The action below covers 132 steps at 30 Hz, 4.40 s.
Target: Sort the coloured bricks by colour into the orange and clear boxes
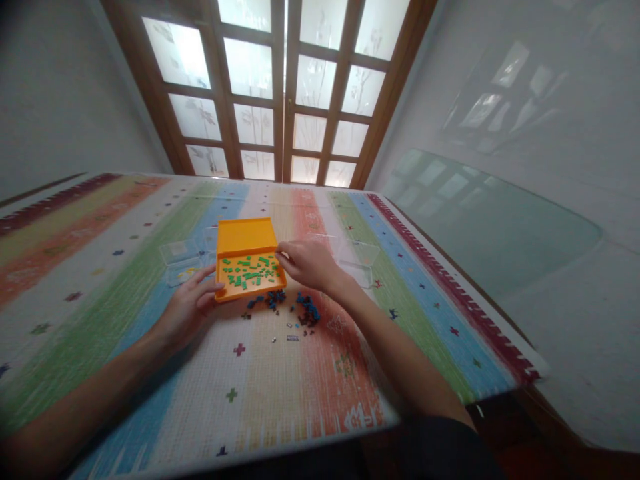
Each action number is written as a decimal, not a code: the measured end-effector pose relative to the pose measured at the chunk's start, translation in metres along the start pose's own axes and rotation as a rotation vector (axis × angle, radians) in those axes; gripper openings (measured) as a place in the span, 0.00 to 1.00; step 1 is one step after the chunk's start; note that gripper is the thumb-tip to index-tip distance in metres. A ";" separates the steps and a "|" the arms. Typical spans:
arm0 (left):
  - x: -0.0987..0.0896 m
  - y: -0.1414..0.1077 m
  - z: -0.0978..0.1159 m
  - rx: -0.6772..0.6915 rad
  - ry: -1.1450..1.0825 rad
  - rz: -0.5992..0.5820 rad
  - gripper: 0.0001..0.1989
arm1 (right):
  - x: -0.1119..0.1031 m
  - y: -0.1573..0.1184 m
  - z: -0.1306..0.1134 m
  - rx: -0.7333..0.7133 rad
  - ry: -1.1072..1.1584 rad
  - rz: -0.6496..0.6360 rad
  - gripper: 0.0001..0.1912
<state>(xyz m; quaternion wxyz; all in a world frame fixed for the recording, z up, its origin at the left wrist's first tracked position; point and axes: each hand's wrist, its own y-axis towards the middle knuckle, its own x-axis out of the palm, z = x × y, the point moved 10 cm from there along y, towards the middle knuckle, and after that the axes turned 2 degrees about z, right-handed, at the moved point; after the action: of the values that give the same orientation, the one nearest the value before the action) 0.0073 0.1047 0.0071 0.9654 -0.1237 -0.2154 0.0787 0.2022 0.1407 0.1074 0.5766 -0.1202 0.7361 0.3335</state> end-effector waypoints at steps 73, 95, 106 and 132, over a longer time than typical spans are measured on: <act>0.020 -0.028 0.063 0.956 0.994 -0.061 0.21 | 0.053 -0.088 0.091 0.121 -0.191 -0.196 0.13; 0.040 -0.024 -0.012 0.568 0.691 -0.462 0.45 | 0.019 -0.098 -0.036 -0.326 0.000 0.308 0.13; 0.042 -0.020 -0.027 0.247 0.425 -0.450 0.50 | 0.023 -0.102 -0.046 -0.375 0.134 0.366 0.12; 0.012 0.003 0.002 0.332 0.366 -0.275 0.48 | 0.062 -0.095 0.044 -0.006 0.406 -0.140 0.08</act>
<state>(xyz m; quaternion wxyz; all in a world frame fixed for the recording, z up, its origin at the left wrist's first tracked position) 0.0164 0.1107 0.0128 0.9970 0.0543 -0.0365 -0.0424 0.2709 0.1101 0.0113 0.4380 -0.2376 0.8259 0.2638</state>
